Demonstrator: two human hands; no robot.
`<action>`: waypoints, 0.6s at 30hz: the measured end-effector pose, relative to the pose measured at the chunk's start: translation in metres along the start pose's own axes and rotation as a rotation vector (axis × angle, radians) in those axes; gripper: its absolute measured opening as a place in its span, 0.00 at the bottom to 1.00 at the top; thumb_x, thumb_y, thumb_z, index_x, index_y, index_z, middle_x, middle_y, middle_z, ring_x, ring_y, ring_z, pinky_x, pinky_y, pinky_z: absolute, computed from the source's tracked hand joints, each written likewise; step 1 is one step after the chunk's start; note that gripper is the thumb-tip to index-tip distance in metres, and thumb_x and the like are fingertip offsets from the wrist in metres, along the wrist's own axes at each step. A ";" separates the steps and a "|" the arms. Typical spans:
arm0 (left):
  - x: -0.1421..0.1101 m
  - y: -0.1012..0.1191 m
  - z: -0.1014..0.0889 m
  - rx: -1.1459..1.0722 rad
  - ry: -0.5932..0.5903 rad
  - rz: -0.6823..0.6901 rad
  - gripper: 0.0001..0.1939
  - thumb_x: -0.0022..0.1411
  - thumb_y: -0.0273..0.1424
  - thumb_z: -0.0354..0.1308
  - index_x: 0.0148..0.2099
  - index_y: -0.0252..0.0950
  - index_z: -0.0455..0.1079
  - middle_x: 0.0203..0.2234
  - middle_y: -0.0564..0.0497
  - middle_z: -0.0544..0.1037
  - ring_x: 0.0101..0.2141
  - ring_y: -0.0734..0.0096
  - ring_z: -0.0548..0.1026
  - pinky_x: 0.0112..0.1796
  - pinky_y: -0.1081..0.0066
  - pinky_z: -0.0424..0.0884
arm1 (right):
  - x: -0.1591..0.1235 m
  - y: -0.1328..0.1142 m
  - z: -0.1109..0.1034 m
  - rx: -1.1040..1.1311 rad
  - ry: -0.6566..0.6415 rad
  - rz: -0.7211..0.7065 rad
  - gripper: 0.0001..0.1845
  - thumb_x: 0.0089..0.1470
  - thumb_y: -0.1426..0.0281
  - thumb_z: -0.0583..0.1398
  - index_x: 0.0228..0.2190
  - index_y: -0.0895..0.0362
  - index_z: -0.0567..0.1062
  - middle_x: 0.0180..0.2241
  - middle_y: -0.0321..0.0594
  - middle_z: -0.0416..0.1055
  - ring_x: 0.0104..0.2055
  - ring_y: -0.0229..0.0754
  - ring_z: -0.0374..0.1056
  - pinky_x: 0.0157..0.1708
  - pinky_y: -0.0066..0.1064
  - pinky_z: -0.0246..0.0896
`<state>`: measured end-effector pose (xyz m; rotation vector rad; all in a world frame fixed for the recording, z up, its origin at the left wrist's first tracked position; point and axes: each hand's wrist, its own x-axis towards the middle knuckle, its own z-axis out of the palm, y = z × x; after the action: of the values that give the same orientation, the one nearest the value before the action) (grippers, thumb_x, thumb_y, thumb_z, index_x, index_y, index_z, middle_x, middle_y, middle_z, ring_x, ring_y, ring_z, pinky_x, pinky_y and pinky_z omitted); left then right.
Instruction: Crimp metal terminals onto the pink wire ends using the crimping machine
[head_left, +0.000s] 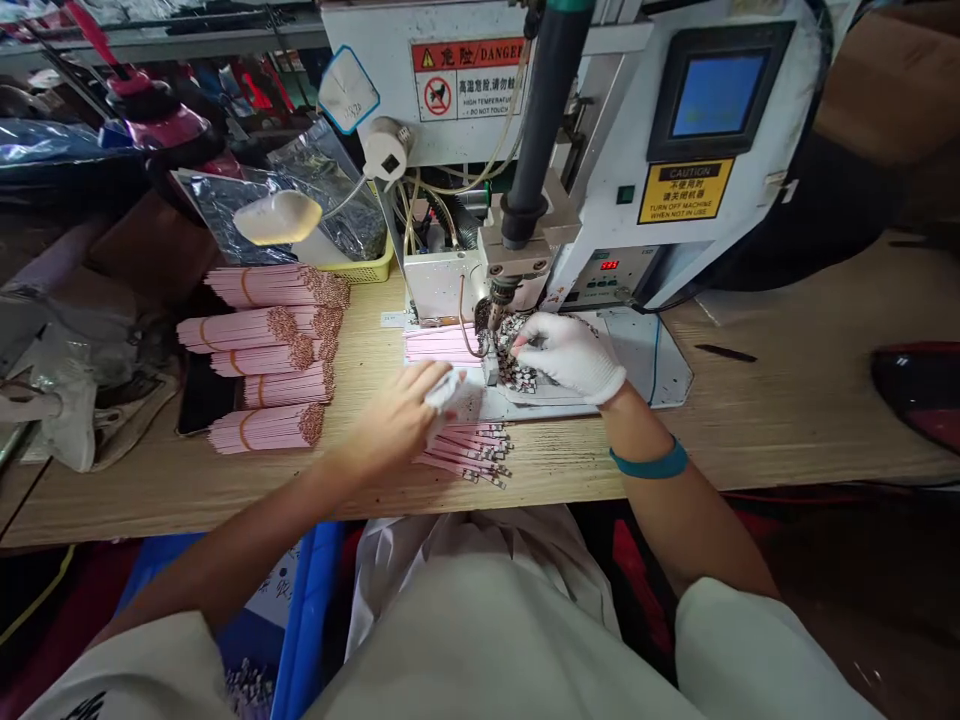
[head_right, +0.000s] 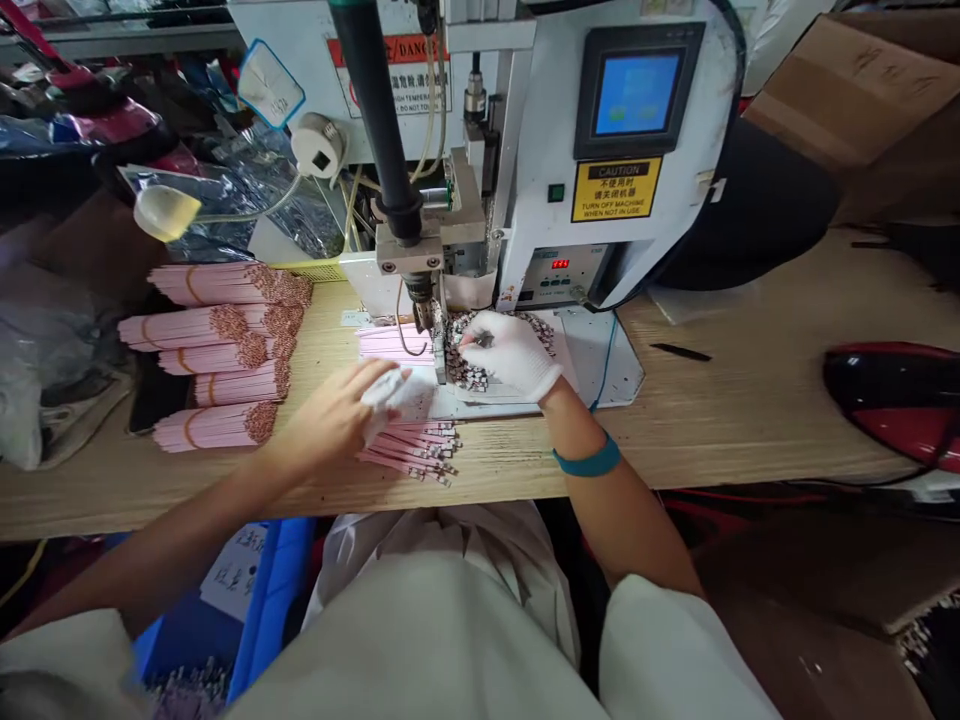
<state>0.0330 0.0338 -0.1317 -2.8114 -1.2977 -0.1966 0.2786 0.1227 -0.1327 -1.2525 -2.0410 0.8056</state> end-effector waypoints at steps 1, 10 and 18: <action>0.011 -0.005 0.002 0.019 0.027 -0.039 0.22 0.68 0.31 0.46 0.59 0.26 0.65 0.56 0.34 0.65 0.56 0.52 0.63 0.55 0.56 0.63 | -0.001 -0.001 -0.001 0.045 -0.002 0.048 0.02 0.45 0.74 0.62 0.26 0.58 0.73 0.26 0.37 0.74 0.27 0.39 0.68 0.29 0.29 0.60; 0.006 -0.012 0.028 -0.028 -0.151 -0.075 0.33 0.66 0.47 0.45 0.68 0.38 0.49 0.66 0.37 0.48 0.65 0.39 0.43 0.60 0.44 0.50 | 0.000 0.005 -0.003 0.315 -0.097 0.237 0.08 0.49 0.69 0.62 0.32 0.59 0.72 0.20 0.33 0.67 0.15 0.31 0.58 0.13 0.24 0.49; 0.029 0.000 0.008 0.004 0.027 -0.302 0.29 0.64 0.51 0.45 0.48 0.32 0.72 0.48 0.35 0.69 0.50 0.46 0.65 0.47 0.50 0.64 | 0.004 0.011 -0.005 0.076 -0.022 0.079 0.07 0.51 0.68 0.62 0.32 0.59 0.77 0.29 0.39 0.74 0.30 0.40 0.68 0.29 0.32 0.61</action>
<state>0.0523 0.0564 -0.1360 -2.5853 -1.7079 -0.2384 0.2871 0.1319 -0.1371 -1.2932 -1.9695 0.9288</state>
